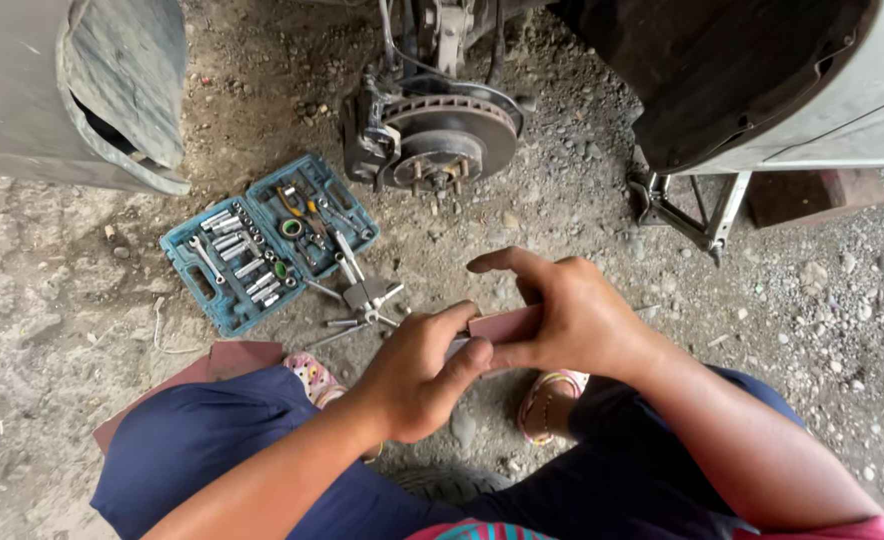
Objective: The person sits on the ground next to a car with the front wheel removed and sands new brake pads by hand using sandpaper sheets. They then fit the sanded pads into the brake caliper assembly on the hub.
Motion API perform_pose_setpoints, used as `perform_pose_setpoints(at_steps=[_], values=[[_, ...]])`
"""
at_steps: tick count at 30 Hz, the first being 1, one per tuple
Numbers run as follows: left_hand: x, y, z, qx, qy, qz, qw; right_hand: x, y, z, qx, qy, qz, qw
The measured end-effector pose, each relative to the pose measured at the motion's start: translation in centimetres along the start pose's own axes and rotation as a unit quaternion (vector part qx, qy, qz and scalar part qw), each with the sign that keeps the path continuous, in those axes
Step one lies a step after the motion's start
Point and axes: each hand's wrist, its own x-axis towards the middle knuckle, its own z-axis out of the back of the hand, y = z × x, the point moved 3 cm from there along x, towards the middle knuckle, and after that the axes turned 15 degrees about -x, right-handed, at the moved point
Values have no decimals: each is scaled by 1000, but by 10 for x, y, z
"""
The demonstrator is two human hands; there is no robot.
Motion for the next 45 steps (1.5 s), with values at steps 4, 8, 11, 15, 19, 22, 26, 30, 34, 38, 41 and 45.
perform_pose_setpoints(at_steps=[4, 8, 11, 15, 19, 22, 26, 30, 34, 38, 41, 45], values=[[-1, 7, 2, -57, -7, 89, 994, -3, 13, 5, 5, -60, 64, 996], [0, 8, 1, -68, 26, 74, 995, 1, 10, 13, -16, -38, -42, 998], [1, 10, 2, -68, 18, 77, 995, 4, 12, 14, -16, -36, -21, 999], [1, 9, 5, -27, 9, 42, 999, 2, 7, 9, 53, -17, -32, 998], [1, 9, 8, -57, -3, 55, 997, 0, 2, 8, 13, -9, -57, 998], [1, 8, 9, -65, -5, 61, 996, 0, 6, 11, 15, -24, -34, 999], [3, 8, 5, -93, 16, 71, 993, 1, 10, 13, 7, -25, -37, 999], [2, 11, 6, -79, 12, 99, 992, 1, 10, 13, 3, -42, -10, 999], [2, 12, 7, -59, 6, 77, 995, 0, 2, 13, 18, -54, -34, 998], [2, 12, 7, -62, 4, 73, 995, 1, 1, 9, -6, -3, -42, 999], [4, 13, 8, -58, 5, 92, 994, 0, 2, 12, 8, -54, -36, 998], [4, 12, 5, -97, 19, 79, 992, 1, 2, 9, 8, -14, -30, 999]])
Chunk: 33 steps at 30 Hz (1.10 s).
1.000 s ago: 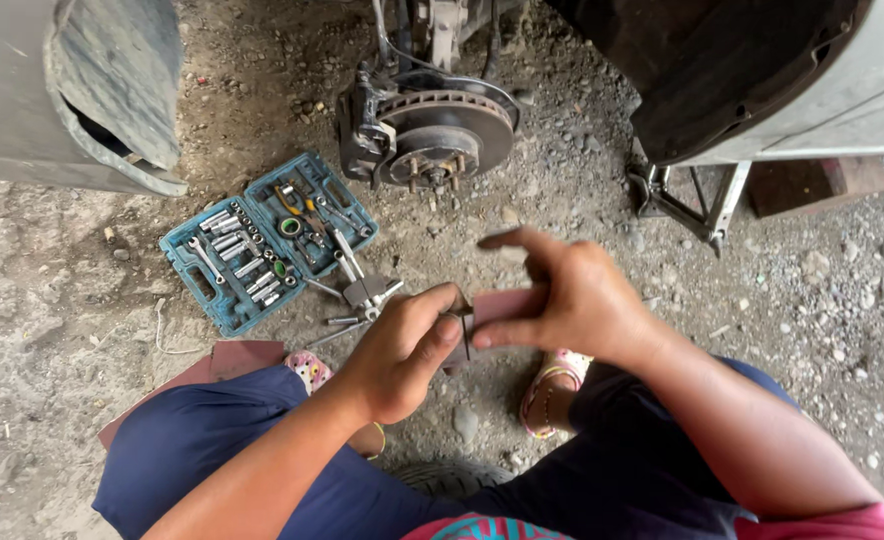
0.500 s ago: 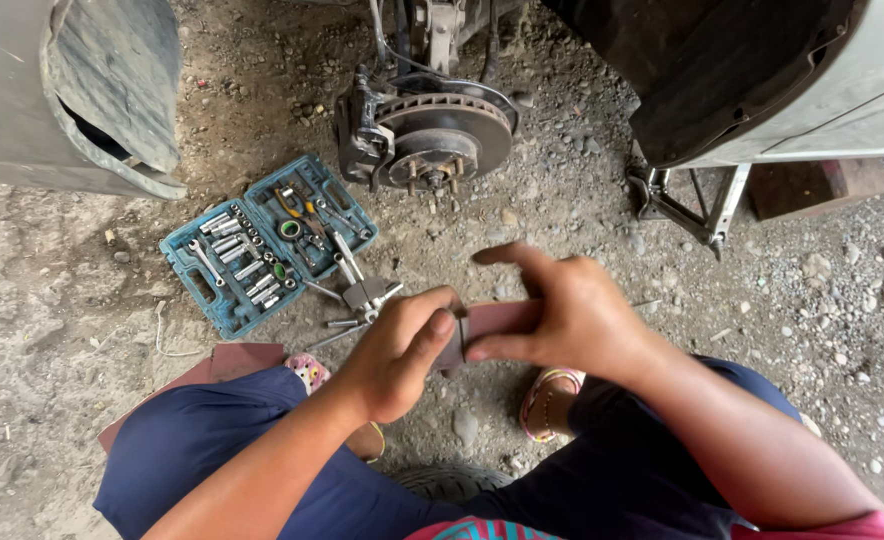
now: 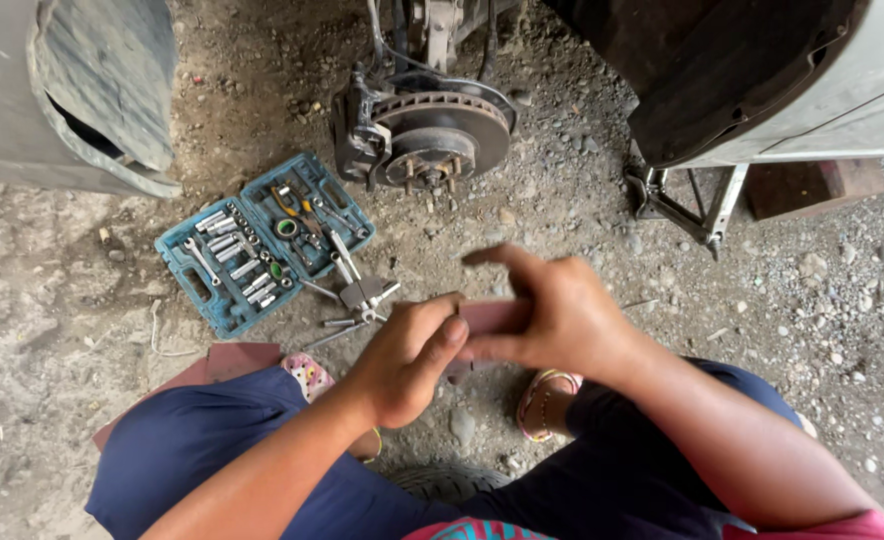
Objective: The person sits on the ground next to a car with the front wheel removed and sands new brake pads by hand using sandpaper sheets. They then fit the sanded pads into the brake caliper assembly on the hub.
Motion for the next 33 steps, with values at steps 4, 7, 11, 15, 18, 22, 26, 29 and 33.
perform_pose_setpoints(at_steps=[4, 7, 11, 15, 18, 22, 26, 29, 33], values=[[-2, -1, 2, 56, -22, -7, 998, -1, -2, -1, 0, -17, -19, 1000], [-1, 0, 1, 52, -16, 3, 999, -2, -1, 0, 3, -40, -1, 999], [-1, 0, 1, 34, -12, 11, 999, -3, -2, -6, 4, 12, -20, 1000], [0, 0, 0, 55, 4, 22, 998, -3, -3, -3, 7, -45, -18, 999], [-1, 0, -2, 7, 9, 10, 1000, -2, -1, -5, 9, -19, 24, 999], [-3, 0, 2, 34, -7, 8, 999, -1, -5, -3, 30, -14, -25, 999], [-2, 2, 1, 33, -5, 10, 999, 0, -6, -5, -2, -1, -18, 1000], [-2, 2, 3, 42, -17, 10, 999, 0, -6, -7, 25, -1, -3, 1000], [-2, 3, 3, 52, -5, -5, 999, 1, -9, -6, 44, -30, -14, 998]])
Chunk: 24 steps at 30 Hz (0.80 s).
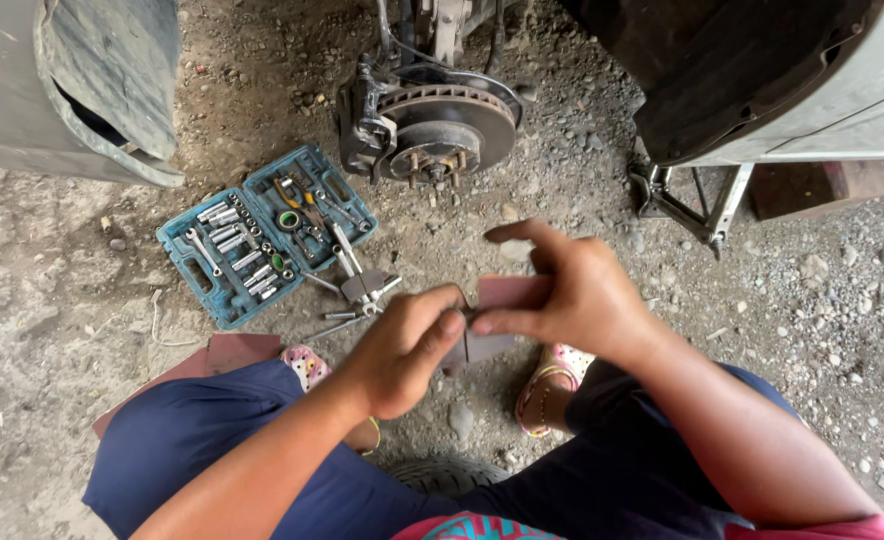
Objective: The person sits on the ground next to a car with the front wheel removed and sands new brake pads by hand using sandpaper sheets. They then fit the sanded pads into the brake caliper assembly on the hub.
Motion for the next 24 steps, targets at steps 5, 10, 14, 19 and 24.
perform_pose_setpoints(at_steps=[5, 10, 14, 19, 24], values=[[-1, 1, 0, -45, 3, 13, 999, 2, 3, 1, -11, 22, 15, 1000], [0, 3, -3, -19, 12, 31, 999, 2, 10, 1, -9, 44, -3, 999], [0, 3, -2, -54, 9, 23, 998, 2, 8, 4, -35, 42, -28, 998], [-2, 4, -3, -30, 8, -20, 999, -3, -11, -11, -9, 36, 28, 999], [-8, 12, 12, -173, -31, 78, 981, 1, -87, 10, 71, -91, -65, 991]])
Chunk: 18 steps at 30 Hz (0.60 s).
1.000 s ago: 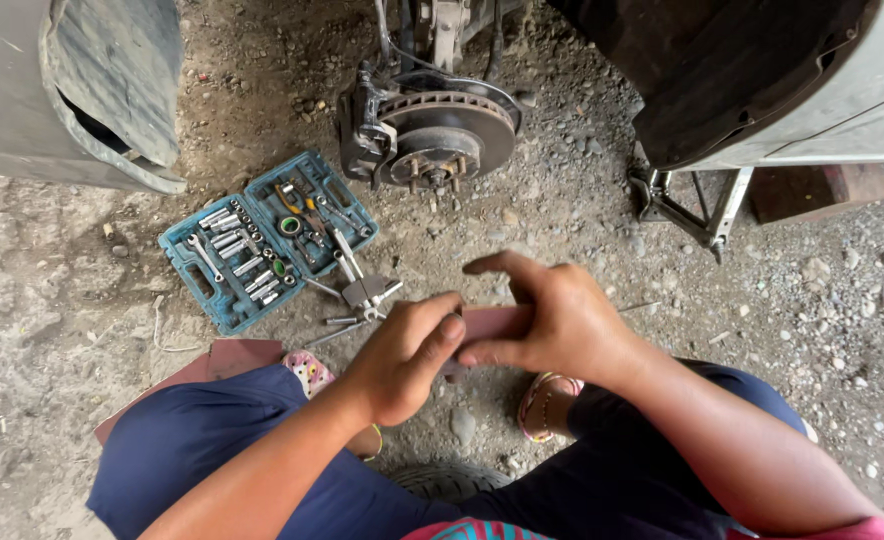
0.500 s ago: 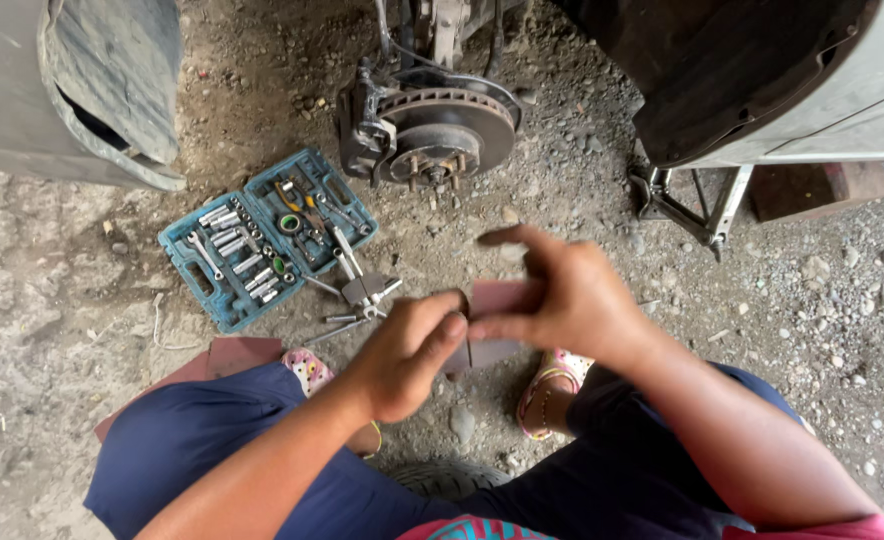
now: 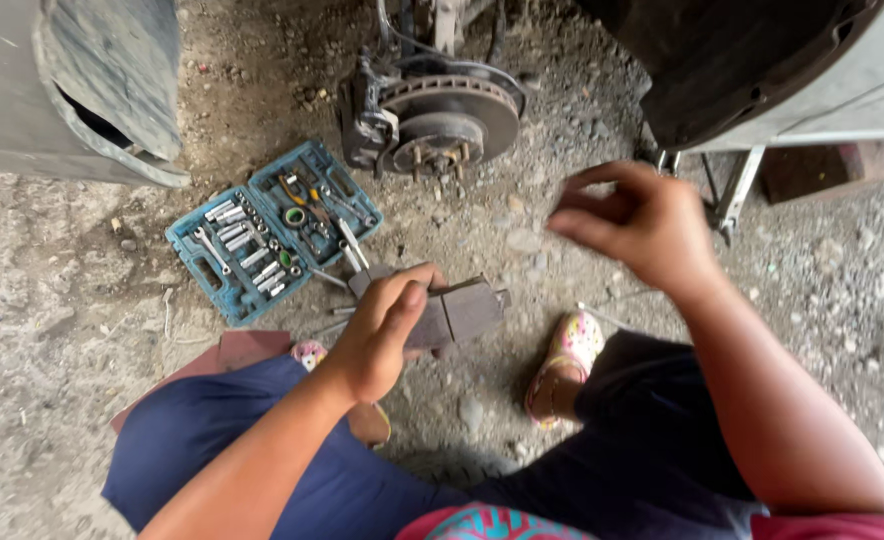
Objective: The person sits on the ground next to a car with the front wheel removed and sands new brake pads by hand using sandpaper sheets. They then fit the sanded pads into the brake caliper assembly on the hub.
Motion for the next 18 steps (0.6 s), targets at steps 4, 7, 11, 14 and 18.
perform_pose_setpoints(at_steps=[4, 7, 11, 14, 18], values=[[0, 3, 0, -47, -24, -5, 999, 4, -39, 21, 85, -107, -142, 980], [3, 9, -8, -43, -62, 2, 997, -21, -16, -2, 91, -41, -115, 988], [6, 14, -21, -58, -65, -7, 996, -48, 44, -30, -27, 5, 101, 994], [6, 13, -23, -12, -62, -23, 998, -29, 60, -14, -143, -57, 40, 987], [5, 15, -20, -12, -100, 6, 995, -31, 73, 3, -76, -122, 8, 990]])
